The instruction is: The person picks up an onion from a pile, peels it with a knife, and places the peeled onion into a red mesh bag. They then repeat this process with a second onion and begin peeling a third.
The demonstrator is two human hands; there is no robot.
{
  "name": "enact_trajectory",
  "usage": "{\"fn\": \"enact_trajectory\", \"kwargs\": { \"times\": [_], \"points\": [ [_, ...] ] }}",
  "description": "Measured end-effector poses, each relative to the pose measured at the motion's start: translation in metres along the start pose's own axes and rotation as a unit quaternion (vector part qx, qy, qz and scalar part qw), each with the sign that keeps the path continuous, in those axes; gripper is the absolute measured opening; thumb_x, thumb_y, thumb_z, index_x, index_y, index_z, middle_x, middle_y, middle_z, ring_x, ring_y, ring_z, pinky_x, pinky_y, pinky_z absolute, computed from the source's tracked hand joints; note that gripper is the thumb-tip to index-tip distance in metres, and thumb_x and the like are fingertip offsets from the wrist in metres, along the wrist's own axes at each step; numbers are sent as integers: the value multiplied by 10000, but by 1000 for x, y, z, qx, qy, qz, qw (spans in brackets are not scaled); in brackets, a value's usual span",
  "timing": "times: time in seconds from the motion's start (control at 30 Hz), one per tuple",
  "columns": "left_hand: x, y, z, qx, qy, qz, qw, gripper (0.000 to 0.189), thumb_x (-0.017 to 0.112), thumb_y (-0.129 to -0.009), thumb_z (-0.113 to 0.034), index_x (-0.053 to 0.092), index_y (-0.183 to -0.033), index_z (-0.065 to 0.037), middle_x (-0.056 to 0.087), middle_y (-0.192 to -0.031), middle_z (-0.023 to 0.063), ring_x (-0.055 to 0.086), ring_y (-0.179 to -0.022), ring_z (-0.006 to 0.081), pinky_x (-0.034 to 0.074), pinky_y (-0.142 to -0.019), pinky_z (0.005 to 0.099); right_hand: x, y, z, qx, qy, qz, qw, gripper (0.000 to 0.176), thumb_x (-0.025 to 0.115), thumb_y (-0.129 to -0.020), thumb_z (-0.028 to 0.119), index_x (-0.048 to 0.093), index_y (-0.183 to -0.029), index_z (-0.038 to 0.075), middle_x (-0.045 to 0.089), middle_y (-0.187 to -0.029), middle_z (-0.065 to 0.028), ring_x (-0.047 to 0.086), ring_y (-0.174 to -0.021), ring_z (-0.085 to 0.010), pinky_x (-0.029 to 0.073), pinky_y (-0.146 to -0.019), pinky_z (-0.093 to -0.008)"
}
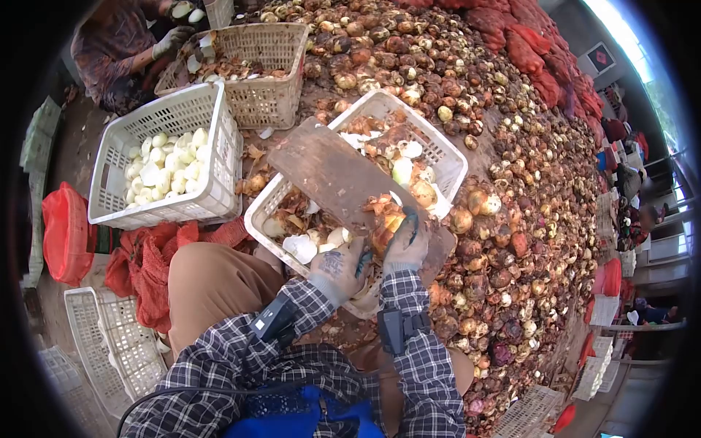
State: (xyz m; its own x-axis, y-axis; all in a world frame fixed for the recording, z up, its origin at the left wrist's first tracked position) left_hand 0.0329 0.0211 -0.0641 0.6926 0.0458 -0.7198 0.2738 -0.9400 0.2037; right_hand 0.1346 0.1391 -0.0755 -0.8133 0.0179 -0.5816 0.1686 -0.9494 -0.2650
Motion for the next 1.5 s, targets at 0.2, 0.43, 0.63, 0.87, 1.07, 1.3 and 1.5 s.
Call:
{"fn": "enact_trajectory", "kwargs": {
  "times": [0.2,0.43,0.63,0.87,1.07,1.3,1.5],
  "points": [
    [10,-7,8,20,-15,-5,1000,405,528,-869,-318,459,-1153,-38,648,-920,177,649,-834,342,522,-699,435,5,-2,-4,-11,7,-13,1000,314,429,-978,231,648,-1103,44,639,-1071,-210,584,-1044,-363,444,-908,-433],
    [6,-15,9,21,-21,54,998,345,546,-846,-270,463,-1084,-35,662,-941,174,654,-875,325,523,-721,416,6,-6,-8,-35,99,-15,994,306,464,-950,226,647,-1078,16,627,-1066,-241,565,-1048,-406,435,-932,-468],
    [9,-27,8,5,-66,98,993,349,552,-840,-234,471,-1093,-7,676,-923,176,667,-876,308,523,-741,395,5,-3,16,-72,91,7,993,322,498,-936,251,634,-1086,0,597,-1088,-266,553,-1049,-421,438,-937,-465],
    [23,-29,4,-37,-89,87,992,442,553,-845,-193,456,-1199,53,675,-990,185,667,-944,286,530,-778,357,6,-5,6,-42,80,-3,996,312,511,-932,239,628,-1096,0,591,-1100,-242,555,-1048,-406,443,-921,-455],
    [16,-41,11,-22,-114,106,988,312,510,-864,-103,519,-1143,37,693,-974,146,685,-891,246,544,-676,364,8,-13,5,-56,33,26,998,285,502,-938,226,645,-1060,10,627,-1039,-206,590,-1003,-350,454,-890,-419],
    [29,-27,21,-86,10,133,987,423,590,-822,-241,479,-1172,-30,659,-1049,195,638,-1012,313,492,-867,398,-9,-14,-4,-37,-81,29,996,309,520,-938,161,594,-1185,-11,613,-1148,-134,575,-1068,-240,419,-977,-344],
    [13,-28,21,-98,17,116,988,460,608,-822,-292,501,-1211,-72,655,-1069,182,631,-1032,307,482,-890,392,-17,28,41,-147,147,130,969,700,791,-700,236,506,-1306,30,442,-1341,-227,528,-1171,-304,402,-1030,-379]
  ]
}}
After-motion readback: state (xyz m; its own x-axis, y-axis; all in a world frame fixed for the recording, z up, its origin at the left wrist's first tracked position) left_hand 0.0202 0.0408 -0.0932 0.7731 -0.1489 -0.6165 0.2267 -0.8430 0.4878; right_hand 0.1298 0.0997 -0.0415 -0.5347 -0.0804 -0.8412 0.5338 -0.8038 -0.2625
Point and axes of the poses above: each hand's wrist, its own y-axis away from the middle knuckle, its own x-axis out of the palm, z = x × y, the point moved 4 cm from there along -y, towards the middle knuckle
